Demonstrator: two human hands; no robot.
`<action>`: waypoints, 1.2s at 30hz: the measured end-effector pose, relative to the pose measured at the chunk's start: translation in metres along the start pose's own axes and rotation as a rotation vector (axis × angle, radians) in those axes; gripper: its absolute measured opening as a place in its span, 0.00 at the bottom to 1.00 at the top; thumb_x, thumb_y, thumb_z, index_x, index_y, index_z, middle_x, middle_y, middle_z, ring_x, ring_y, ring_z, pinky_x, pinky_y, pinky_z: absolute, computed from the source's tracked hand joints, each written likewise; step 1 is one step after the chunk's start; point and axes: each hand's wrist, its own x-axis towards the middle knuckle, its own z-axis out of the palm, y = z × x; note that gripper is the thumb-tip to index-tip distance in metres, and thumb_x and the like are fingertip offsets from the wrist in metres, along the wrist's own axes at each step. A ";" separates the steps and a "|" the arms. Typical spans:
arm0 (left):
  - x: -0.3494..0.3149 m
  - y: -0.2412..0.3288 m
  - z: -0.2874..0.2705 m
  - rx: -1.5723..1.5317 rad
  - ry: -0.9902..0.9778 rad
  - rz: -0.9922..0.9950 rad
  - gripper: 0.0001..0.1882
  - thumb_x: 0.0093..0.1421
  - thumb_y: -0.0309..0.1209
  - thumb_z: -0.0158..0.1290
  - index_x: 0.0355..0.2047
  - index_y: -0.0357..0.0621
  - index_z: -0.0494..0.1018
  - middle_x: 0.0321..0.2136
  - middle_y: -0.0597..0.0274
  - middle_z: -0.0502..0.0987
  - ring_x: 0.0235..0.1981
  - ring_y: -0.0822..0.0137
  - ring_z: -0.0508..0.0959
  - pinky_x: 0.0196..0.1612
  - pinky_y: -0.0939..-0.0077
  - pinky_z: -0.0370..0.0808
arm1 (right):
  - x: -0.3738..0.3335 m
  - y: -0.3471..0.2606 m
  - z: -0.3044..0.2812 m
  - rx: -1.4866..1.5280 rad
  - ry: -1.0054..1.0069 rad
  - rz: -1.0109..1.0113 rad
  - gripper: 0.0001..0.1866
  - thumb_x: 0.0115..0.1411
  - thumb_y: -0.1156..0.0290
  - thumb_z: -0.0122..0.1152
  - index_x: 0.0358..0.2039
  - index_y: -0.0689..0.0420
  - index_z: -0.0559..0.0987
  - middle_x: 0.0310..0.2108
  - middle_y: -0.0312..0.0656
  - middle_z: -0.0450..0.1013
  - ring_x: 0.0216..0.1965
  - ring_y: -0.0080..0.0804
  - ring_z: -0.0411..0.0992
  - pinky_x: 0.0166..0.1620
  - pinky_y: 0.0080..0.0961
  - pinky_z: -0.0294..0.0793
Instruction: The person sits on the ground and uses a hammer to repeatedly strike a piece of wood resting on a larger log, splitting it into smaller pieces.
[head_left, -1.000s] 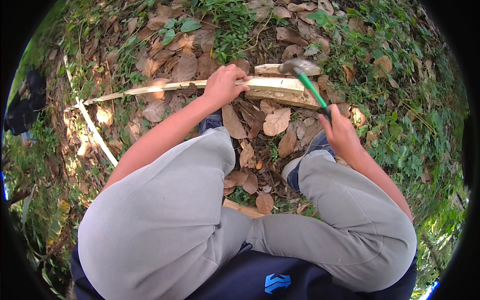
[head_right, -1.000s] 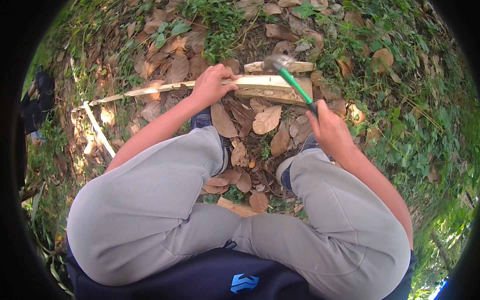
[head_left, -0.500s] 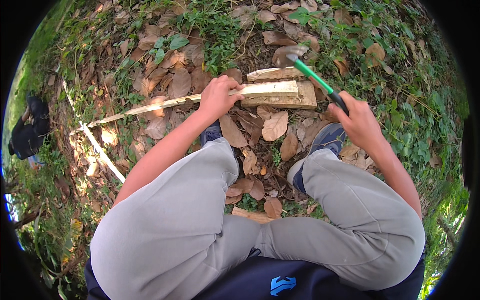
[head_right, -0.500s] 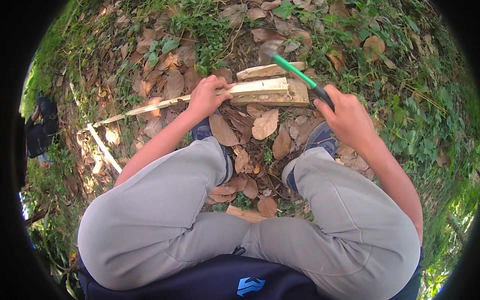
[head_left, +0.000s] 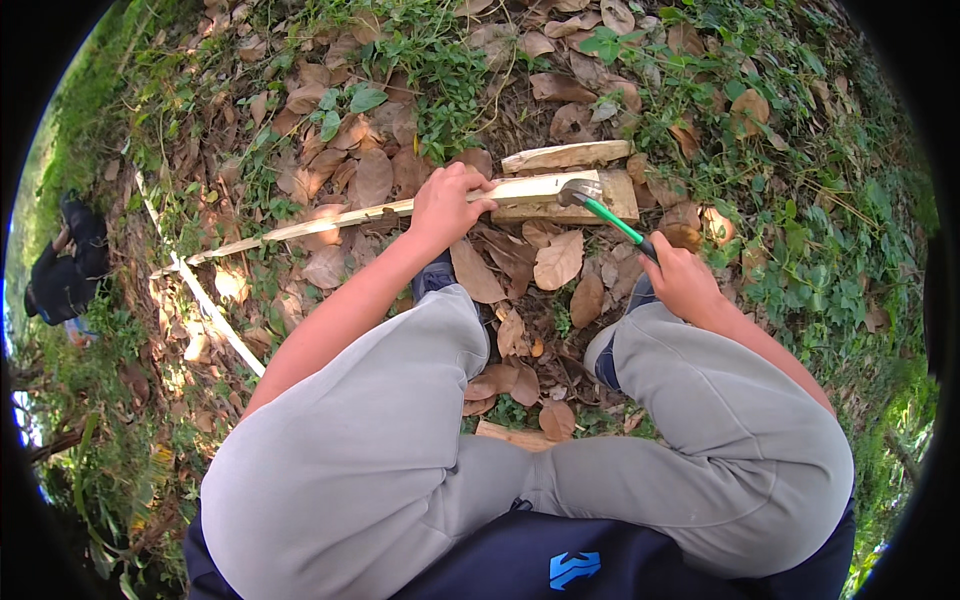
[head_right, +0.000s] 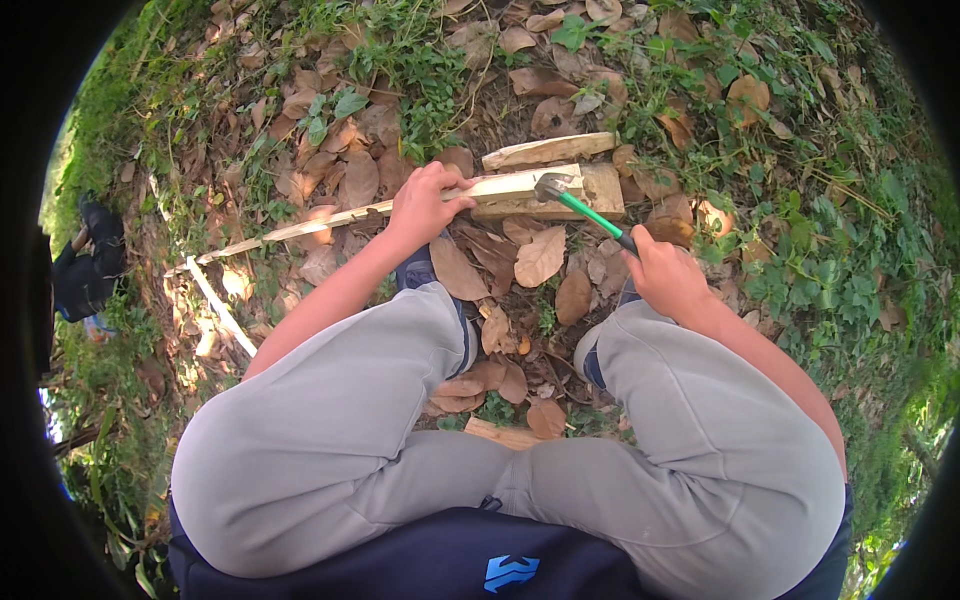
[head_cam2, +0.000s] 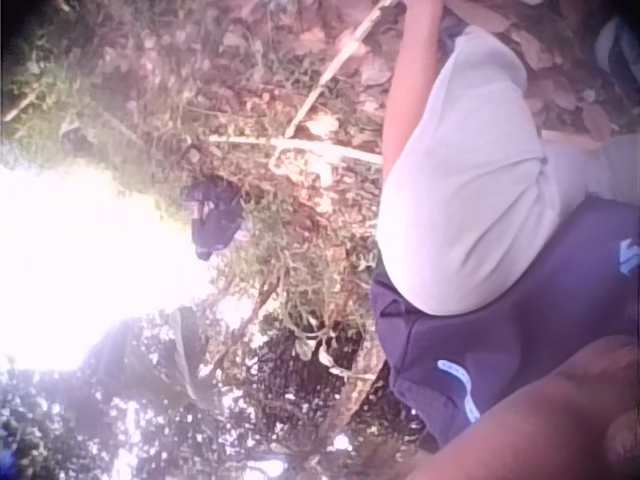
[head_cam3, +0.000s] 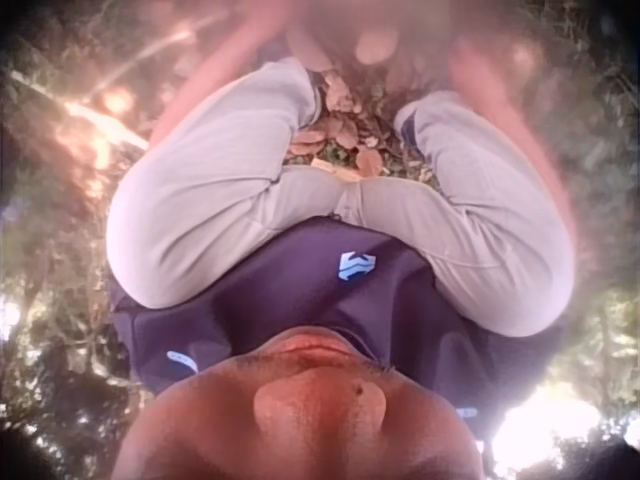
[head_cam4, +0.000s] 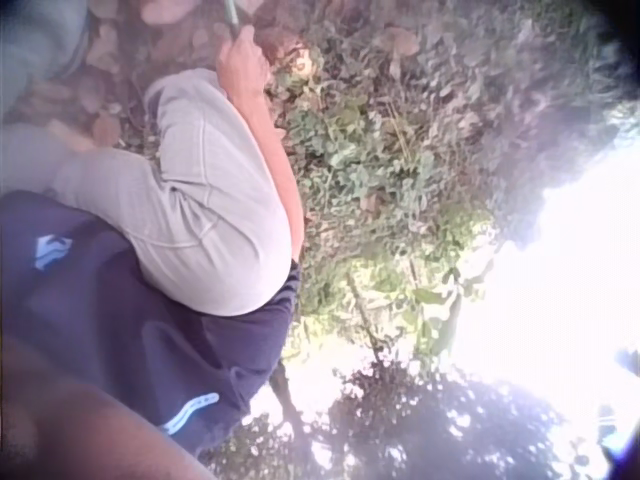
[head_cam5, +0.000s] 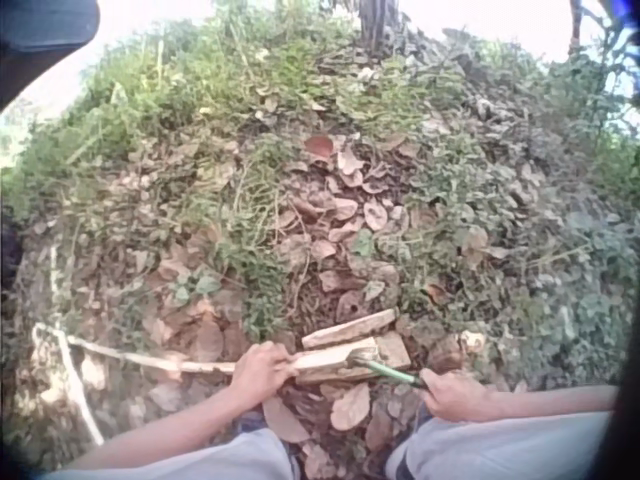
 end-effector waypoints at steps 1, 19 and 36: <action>-0.001 0.000 -0.001 0.004 -0.002 -0.003 0.15 0.55 0.41 0.70 0.42 0.55 0.86 0.37 0.63 0.77 0.46 0.56 0.78 0.52 0.60 0.76 | 0.000 -0.001 -0.001 -0.001 0.005 -0.012 0.14 0.73 0.60 0.53 0.46 0.56 0.65 0.30 0.61 0.78 0.35 0.69 0.77 0.37 0.63 0.73; -0.002 -0.002 -0.001 -0.012 0.014 0.022 0.15 0.54 0.40 0.71 0.42 0.55 0.86 0.34 0.61 0.76 0.45 0.55 0.78 0.50 0.59 0.76 | 0.001 -0.065 -0.094 0.428 0.616 -0.275 0.12 0.73 0.65 0.59 0.38 0.60 0.71 0.20 0.49 0.72 0.20 0.51 0.70 0.25 0.37 0.65; -0.001 0.001 0.000 -0.012 0.010 0.021 0.16 0.54 0.39 0.70 0.44 0.53 0.85 0.35 0.61 0.74 0.46 0.55 0.77 0.50 0.58 0.75 | -0.002 -0.024 -0.056 -0.105 0.145 0.025 0.12 0.71 0.61 0.58 0.44 0.54 0.70 0.23 0.55 0.75 0.29 0.63 0.76 0.33 0.56 0.72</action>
